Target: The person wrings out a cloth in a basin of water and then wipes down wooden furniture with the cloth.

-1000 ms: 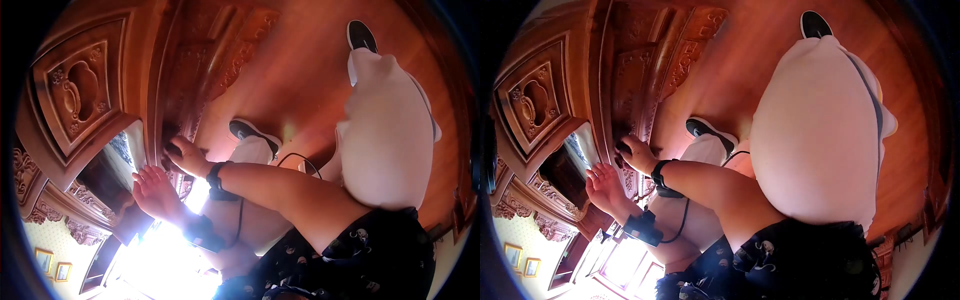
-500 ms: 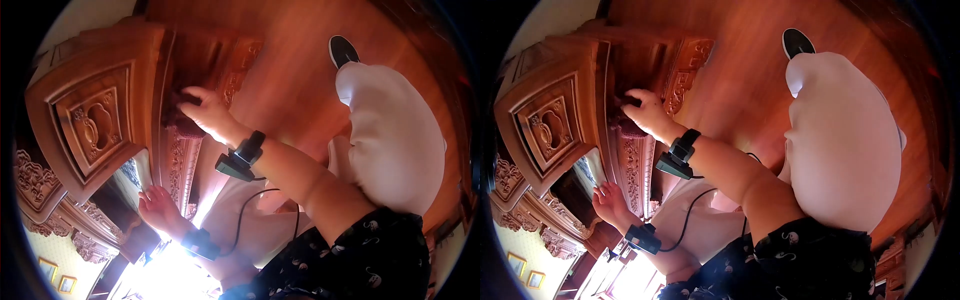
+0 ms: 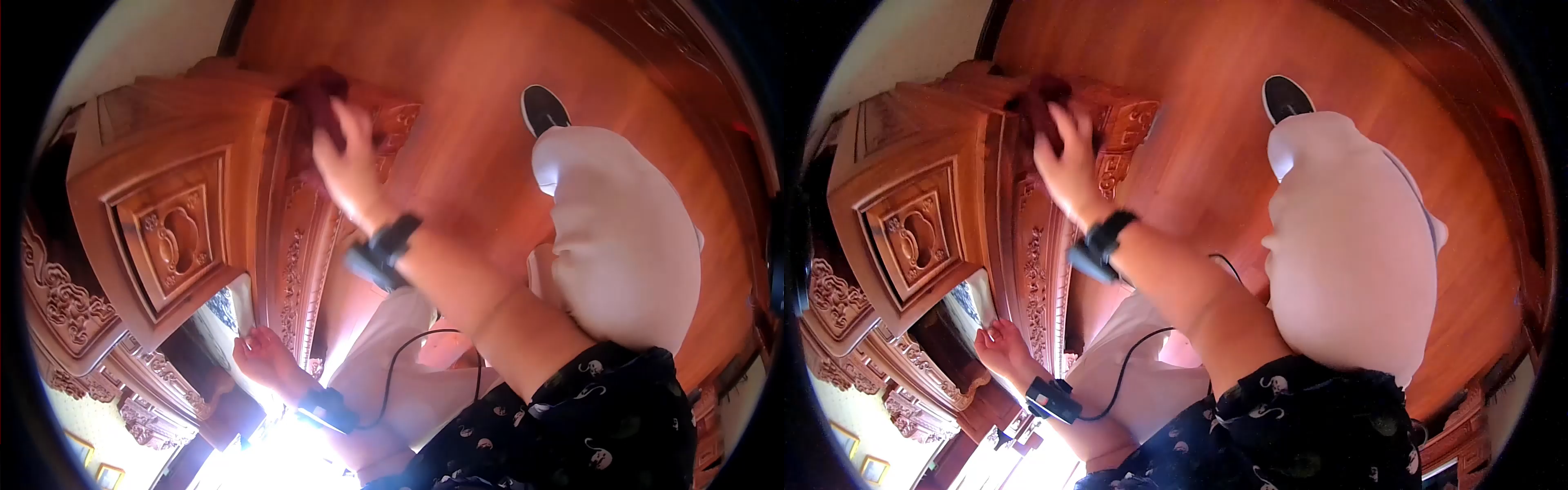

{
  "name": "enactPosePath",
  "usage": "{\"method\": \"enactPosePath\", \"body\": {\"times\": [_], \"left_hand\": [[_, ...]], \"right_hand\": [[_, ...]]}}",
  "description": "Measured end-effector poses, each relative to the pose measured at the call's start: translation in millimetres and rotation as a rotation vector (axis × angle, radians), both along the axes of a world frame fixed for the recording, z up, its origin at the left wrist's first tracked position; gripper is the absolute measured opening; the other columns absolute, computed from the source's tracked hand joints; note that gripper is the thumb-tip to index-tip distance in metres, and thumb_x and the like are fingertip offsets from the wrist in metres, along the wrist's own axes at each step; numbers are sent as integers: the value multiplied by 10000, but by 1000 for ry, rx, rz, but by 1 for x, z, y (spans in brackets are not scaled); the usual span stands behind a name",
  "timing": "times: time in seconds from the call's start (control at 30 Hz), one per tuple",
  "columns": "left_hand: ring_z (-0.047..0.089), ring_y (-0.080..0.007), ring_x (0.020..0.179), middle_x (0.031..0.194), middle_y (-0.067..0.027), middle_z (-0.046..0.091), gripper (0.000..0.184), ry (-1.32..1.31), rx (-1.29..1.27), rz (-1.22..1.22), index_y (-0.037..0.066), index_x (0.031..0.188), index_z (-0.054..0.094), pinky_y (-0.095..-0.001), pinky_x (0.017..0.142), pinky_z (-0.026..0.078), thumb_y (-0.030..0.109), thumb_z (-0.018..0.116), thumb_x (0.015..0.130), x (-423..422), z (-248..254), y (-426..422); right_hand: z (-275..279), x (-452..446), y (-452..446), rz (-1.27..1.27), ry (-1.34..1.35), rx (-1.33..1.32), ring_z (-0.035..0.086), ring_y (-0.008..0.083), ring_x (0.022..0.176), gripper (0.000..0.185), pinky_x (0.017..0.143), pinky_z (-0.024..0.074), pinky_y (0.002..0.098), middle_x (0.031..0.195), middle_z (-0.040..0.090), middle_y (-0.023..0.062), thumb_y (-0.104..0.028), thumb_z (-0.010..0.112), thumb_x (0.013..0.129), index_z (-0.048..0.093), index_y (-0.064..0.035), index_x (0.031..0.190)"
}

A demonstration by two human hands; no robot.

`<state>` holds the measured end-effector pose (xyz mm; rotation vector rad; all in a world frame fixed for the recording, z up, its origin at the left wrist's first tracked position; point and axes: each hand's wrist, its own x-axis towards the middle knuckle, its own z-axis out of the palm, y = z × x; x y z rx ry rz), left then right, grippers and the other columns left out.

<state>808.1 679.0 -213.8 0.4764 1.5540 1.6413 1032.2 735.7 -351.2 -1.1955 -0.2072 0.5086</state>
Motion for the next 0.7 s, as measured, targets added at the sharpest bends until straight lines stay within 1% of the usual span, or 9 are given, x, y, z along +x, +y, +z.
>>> {"method": "enactPosePath", "body": {"times": [0.13, 0.2, 0.23, 0.27, 0.3, 0.37, 0.53, 0.63, 0.7], "left_hand": [[456, -178, 805, 866, -83, 448, 182, 240, 34, 10, 0, 929, 491, -293, 747, 406, 143, 498, 816, -1, -21, -6], [483, -173, 825, 885, -81, 498, 185, 311, -17, -62, -3, 981, 503, -288, 723, 419, 103, 443, 841, 14, -22, -15], [495, -171, 848, 890, -73, 521, 200, 475, -29, -256, -7, 1001, 503, -293, 744, 422, 103, 429, 851, 16, -32, -23], [502, -185, 938, 994, -67, 533, 273, 1043, -123, -567, 45, 1045, 501, -305, 805, 407, 236, 467, 851, 22, -43, -32], [433, -197, 1087, 1169, -80, 465, 393, 588, -231, -711, 47, 1178, 424, -346, 917, 346, 301, 433, 877, 43, -39, -30], [298, -220, 1228, 1332, -76, 326, 574, 354, -309, -939, 145, 1320, 290, -404, 993, 270, 479, 406, 867, 96, -38, -37], [319, -230, 1223, 1337, -62, 328, 606, -284, -209, -1220, 153, 1324, 279, -451, 1026, 235, 478, 455, 844, 143, -33, -26], [301, -272, 1225, 1325, -96, 318, 593, -77, -291, -1077, 92, 1322, 249, -479, 1023, 232, 415, 454, 868, 163, -30, -22], [372, -273, 1177, 1276, -111, 379, 469, -94, -265, -967, 82, 1283, 302, -447, 994, 310, 272, 471, 889, 166, -33, -18]], "right_hand": [[-32, -72, -51, 631, 623, 41, 487, 294, 991, 384, 873, 370, 332, 1050, 499, 201, -141, 555, 743, 465, 17, 1081], [-31, -76, -61, 516, 766, 141, 498, 233, 999, 427, 869, 372, 285, 1092, 517, 153, -165, 539, 783, 427, 7, 1158], [-18, -63, -67, 507, 885, 197, 487, 216, 1021, 446, 873, 367, 266, 1101, 517, 134, -166, 535, 793, 409, -4, 1190], [-11, -52, -66, 547, 843, 218, 464, 236, 1070, 530, 909, 346, 333, 1176, 475, 121, -287, 520, 823, 333, -44, 1256], [-1, -37, -64, 547, 836, 231, 464, 236, 1070, 530, 909, 346, 333, 1176, 475, 121, -287, 520, 823, 333, -44, 1256], [23, -5, -66, 741, 1092, 141, 417, 278, 1137, 655, 945, 297, 436, 1285, 383, 129, -449, 461, 837, 220, -94, 1332], [46, 63, -80, 1253, 1136, 340, 300, 342, 1224, 877, 992, 197, 505, 1366, 285, 138, -672, 423, 741, 184, -101, 1362], [45, 78, -78, 1282, 1104, 411, 347, 357, 1187, 853, 996, 182, 510, 1344, 309, 149, -662, 444, 739, 273, -66, 1325], [37, 91, -80, 1239, 1175, 345, 422, 281, 1119, 625, 930, 334, 426, 1217, 466, 127, -512, 520, 788, 423, -66, 1214]]}}
